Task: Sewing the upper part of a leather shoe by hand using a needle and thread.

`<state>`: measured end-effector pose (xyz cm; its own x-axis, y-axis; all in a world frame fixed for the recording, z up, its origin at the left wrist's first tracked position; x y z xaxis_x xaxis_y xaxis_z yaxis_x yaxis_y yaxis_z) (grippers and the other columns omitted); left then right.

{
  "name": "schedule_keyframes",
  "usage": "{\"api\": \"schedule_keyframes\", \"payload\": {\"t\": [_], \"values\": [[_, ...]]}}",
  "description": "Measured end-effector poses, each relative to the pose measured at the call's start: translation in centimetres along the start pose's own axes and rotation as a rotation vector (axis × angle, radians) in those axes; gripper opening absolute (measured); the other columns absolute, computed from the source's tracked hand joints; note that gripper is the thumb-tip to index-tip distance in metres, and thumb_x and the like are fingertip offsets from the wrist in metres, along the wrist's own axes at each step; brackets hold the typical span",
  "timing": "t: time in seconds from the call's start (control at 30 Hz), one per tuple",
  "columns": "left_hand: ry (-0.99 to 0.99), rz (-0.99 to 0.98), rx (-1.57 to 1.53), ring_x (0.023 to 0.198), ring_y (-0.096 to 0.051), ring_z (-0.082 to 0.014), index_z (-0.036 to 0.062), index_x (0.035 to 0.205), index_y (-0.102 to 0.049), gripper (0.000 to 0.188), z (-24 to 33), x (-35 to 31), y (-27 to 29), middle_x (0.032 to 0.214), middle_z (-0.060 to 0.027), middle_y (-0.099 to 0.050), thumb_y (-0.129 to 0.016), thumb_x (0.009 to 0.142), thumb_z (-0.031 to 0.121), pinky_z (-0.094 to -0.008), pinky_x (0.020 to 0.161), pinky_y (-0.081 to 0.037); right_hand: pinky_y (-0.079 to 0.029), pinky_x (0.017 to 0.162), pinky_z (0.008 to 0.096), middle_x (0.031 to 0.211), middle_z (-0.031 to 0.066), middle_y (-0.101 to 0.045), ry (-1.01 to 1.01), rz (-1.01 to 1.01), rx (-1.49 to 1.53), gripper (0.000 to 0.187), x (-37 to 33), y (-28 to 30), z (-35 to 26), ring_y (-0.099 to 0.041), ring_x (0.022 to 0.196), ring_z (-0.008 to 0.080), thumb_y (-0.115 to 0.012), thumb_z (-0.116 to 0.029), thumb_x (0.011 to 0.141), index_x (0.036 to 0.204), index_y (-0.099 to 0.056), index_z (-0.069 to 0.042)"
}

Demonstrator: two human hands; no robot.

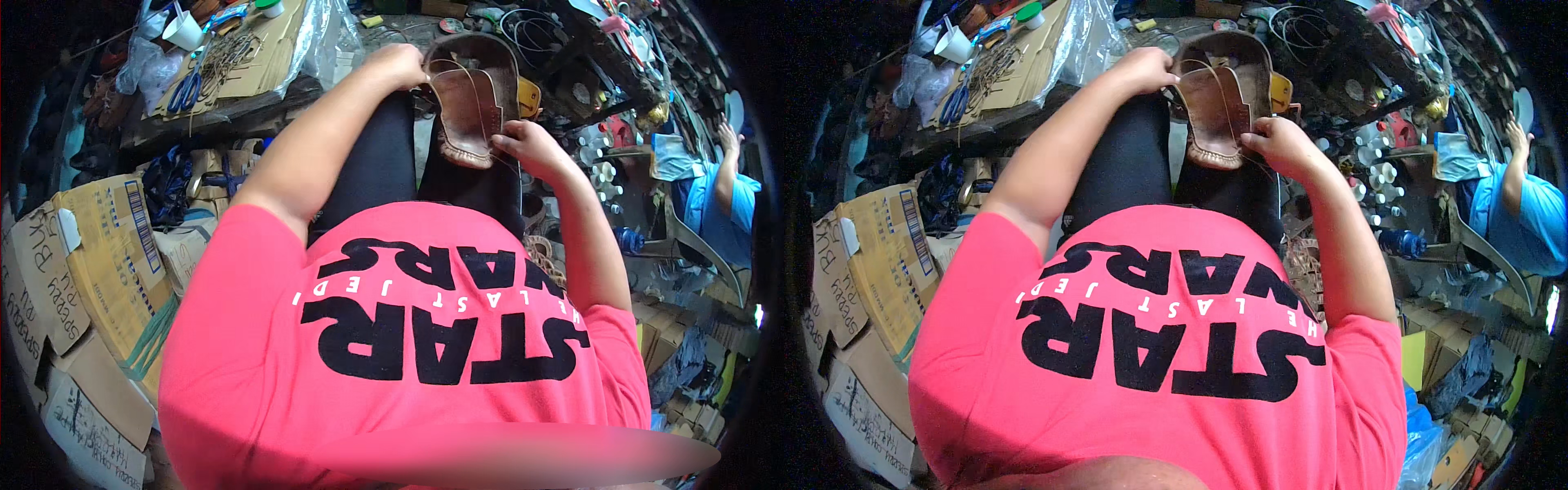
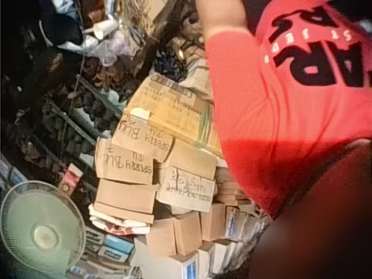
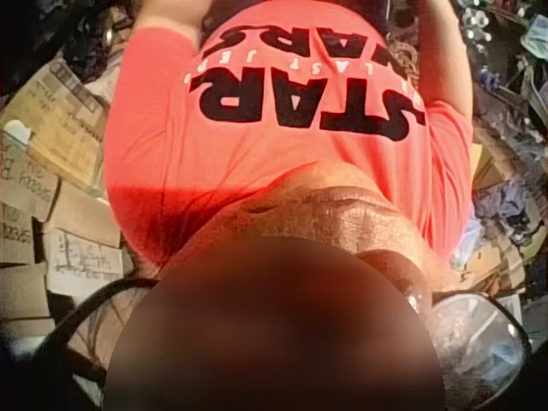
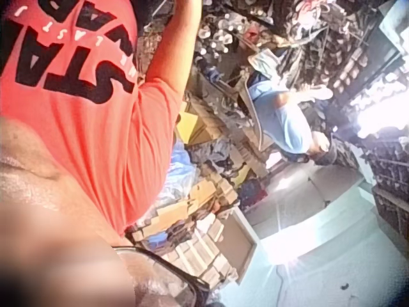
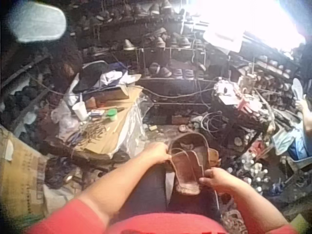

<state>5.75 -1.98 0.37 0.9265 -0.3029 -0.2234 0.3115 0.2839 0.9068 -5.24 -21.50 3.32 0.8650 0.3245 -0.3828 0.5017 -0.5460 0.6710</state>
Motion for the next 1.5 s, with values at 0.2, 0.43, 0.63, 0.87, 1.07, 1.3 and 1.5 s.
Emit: {"api": "schedule_keyframes", "payload": {"t": [0.2,0.43,0.63,0.87,1.07,1.3,1.5], "values": [[0.152,0.001,0.13,0.109,-0.058,-0.0286,0.0086,0.108,-0.066,0.04,0.9,1.9,-1.1,0.118,-0.0117,-0.061,-0.066,0.076,0.032,-0.0412,0.089,-0.047,-0.048,0.074,0.0346,0.084,0.0143,-0.067,-0.033,0.012,0.035,0.037,1.4,-2.2,1.2,-0.066,0.082,0.0255,-0.065,-0.044,0.078,0.093,-0.07,-0.01],[-0.06,0.003,-0.461,0.062,-0.049,-0.0098,0.007,0.075,-0.065,0.034,-5.8,-0.8,1.8,0.067,-0.0006,-0.057,-0.065,0.08,0.041,-0.0299,0.056,-0.04,-0.048,0.076,0.0401,0.09,0.0093,-0.068,-0.095,-0.027,-0.287,0.034,2.7,-1.1,0.1,-0.064,0.091,0.0272,-0.063,-0.046,0.079,0.093,-0.07,-0.016],[0.018,0.171,-0.507,0.084,-0.056,-0.0115,0.0053,0.096,-0.065,0.028,-12.5,-7.7,10.1,0.098,-0.002,-0.061,-0.068,0.078,0.027,-0.0277,0.074,-0.046,-0.048,0.079,0.0393,0.092,0.0104,-0.068,-0.052,-0.107,-0.336,0.035,4.6,-0.9,-0.3,-0.063,0.092,0.028,-0.064,-0.045,0.078,0.091,-0.07,-0.013],[-0.708,0.083,-0.296,0.109,-0.055,-0.0263,0.0108,0.103,-0.064,0.025,9.3,-6.7,1.1,0.115,-0.01,-0.057,-0.064,0.08,0.02,-0.036,0.094,-0.043,-0.046,0.068,0.0409,0.079,0.0129,-0.057,0.314,0.564,-0.497,0.027,-1.0,2.3,-5.7,-0.06,0.076,0.0307,-0.07,-0.032,0.076,0.081,-0.063,-0.007],[-0.672,0.036,-0.421,0.097,-0.054,-0.0237,0.0111,0.088,-0.064,0.024,11.0,-3.8,-2.3,0.104,-0.0084,-0.052,-0.072,0.075,0.03,-0.033,0.083,-0.044,-0.045,0.062,0.0377,0.073,0.0171,-0.057,0.328,0.056,-0.113,0.024,0.1,-0.2,-2.2,-0.058,0.066,0.0311,-0.063,-0.025,0.083,0.082,-0.063,-0.001],[-0.608,-0.03,-0.439,0.093,-0.053,-0.0223,0.0094,0.077,-0.062,0.027,10.7,-2.7,-3.3,0.101,-0.0079,-0.052,-0.074,0.072,0.033,-0.0326,0.078,-0.044,-0.041,0.061,0.0355,0.067,0.0137,-0.048,0.298,0.021,-0.054,0.027,-2.7,0.2,-1.1,-0.049,0.065,0.0252,-0.061,-0.019,0.085,0.074,-0.05,0.003],[-0.656,0.038,-0.413,0.088,-0.056,-0.0233,0.006,0.071,-0.058,0.025,11.5,-3.2,-1.8,0.091,-0.009,-0.055,-0.074,0.071,0.026,-0.0335,0.077,-0.045,-0.034,0.057,0.0317,0.064,0.0078,-0.039,0.278,0.113,0.105,0.032,-4.1,1.3,-0.7,-0.04,0.061,0.0171,-0.061,-0.016,0.086,0.067,-0.042,0.001]]}}
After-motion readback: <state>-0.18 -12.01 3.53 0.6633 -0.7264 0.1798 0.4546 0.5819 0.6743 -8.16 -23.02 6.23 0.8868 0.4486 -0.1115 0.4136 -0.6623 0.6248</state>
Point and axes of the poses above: each hand's wrist, its own x-axis towards the middle knuckle, its own y-axis out of the back of the hand, z = x × y, the point moved 9 cm from there along x, towards the middle knuckle
